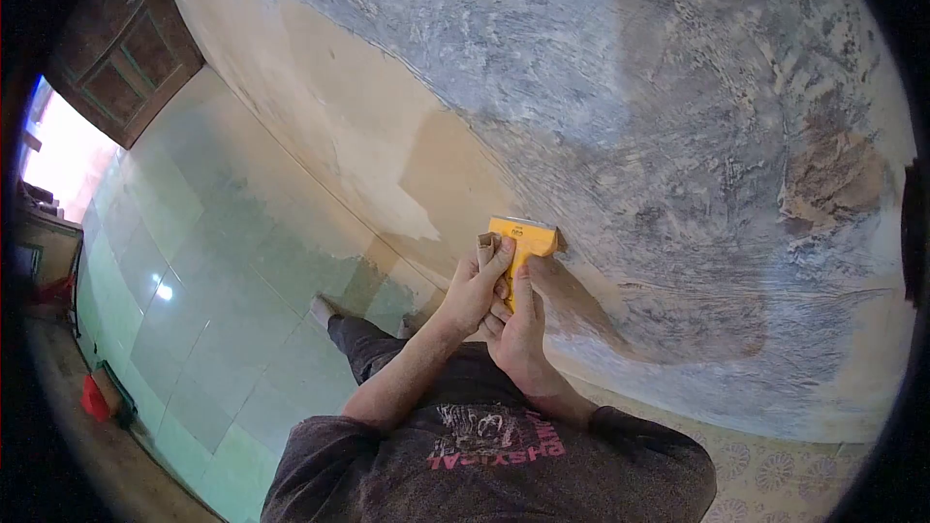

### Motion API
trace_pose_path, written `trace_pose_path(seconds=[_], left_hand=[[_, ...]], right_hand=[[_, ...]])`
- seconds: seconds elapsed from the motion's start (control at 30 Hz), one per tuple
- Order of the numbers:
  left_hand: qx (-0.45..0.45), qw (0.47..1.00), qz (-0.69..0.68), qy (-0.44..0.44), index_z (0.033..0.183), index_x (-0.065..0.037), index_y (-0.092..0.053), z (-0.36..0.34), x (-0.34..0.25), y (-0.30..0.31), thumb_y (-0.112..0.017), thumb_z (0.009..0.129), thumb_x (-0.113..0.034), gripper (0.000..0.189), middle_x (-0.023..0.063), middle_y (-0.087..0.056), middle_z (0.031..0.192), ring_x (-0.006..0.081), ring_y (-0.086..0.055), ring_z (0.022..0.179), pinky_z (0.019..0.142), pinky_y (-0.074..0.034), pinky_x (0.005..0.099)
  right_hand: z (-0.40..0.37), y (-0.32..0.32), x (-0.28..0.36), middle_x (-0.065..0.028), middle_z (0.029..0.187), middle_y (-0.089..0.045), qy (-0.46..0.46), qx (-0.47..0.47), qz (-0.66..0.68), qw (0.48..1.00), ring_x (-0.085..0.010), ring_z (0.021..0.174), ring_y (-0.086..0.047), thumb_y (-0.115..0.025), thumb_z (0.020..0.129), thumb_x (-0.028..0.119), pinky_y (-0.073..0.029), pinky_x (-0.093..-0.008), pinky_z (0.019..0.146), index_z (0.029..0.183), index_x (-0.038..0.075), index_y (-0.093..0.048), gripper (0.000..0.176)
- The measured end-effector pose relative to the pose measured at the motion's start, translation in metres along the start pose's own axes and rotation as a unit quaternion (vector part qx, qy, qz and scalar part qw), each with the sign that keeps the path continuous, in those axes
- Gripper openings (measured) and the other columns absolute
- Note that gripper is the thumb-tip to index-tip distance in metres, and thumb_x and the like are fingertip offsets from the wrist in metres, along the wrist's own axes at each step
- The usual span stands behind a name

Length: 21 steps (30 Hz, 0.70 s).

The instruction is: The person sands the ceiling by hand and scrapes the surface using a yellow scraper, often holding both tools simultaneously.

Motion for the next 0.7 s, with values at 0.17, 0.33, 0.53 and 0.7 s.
trace_pose_path(seconds=[0.17, 0.33, 0.53, 0.7], left_hand=[[0.003, 1.000, 0.001, 0.013, 0.106, -0.006, -0.057, -0.001, -0.001, 0.003, -0.057, 0.102, -0.041, 0.036, -0.0048, -0.052, 0.074, 0.0005, -0.045, 0.055, 0.044, -0.039, 0.0161], [0.009, 1.000, -0.011, 0.012, 0.105, -0.006, -0.056, 0.000, 0.001, 0.005, -0.056, 0.102, -0.040, 0.034, -0.0040, -0.051, 0.070, 0.0010, -0.045, 0.051, 0.040, -0.038, 0.0168], [0.010, 0.999, -0.038, 0.010, 0.100, -0.007, -0.056, 0.005, 0.012, 0.005, -0.056, 0.103, -0.040, 0.033, -0.0029, -0.049, 0.064, 0.0024, -0.043, 0.044, 0.037, -0.037, 0.0179], [0.016, 1.000, -0.014, -0.006, 0.091, -0.012, -0.054, 0.010, 0.017, 0.008, -0.053, 0.103, -0.045, 0.035, -0.0038, -0.048, 0.058, 0.0057, -0.047, 0.042, 0.037, -0.034, 0.0205]], right_hand=[[0.002, 0.002, -0.003, 0.0079, 0.054, -0.037, 0.006, 0.021, 0.001, 1.000, -0.0056, 0.038, -0.026, -0.046, 0.104, 0.051, -0.019, -0.0233, 0.037, 0.083, 0.016, -0.048, 0.041], [0.002, 0.002, -0.002, 0.0068, 0.056, -0.036, -0.002, 0.005, 0.008, 1.000, -0.0046, 0.039, -0.027, -0.047, 0.104, 0.050, -0.019, -0.0239, 0.037, 0.081, 0.014, -0.046, 0.042], [0.006, 0.008, 0.002, 0.0075, 0.057, -0.036, 0.015, 0.021, -0.023, 0.999, -0.0038, 0.040, -0.028, -0.048, 0.103, 0.051, -0.020, -0.0229, 0.037, 0.080, 0.015, -0.047, 0.043], [0.003, 0.003, 0.004, 0.0077, 0.056, -0.036, 0.006, 0.001, -0.027, 1.000, -0.0037, 0.040, -0.028, -0.049, 0.103, 0.051, -0.021, -0.0230, 0.037, 0.079, 0.016, -0.046, 0.043]])
Point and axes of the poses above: each hand's wrist, its own z-axis towards the middle knuckle, its own y-axis out of the back of the hand, x = y × z, the point moved 2 cm from there along z, towards the middle knuckle
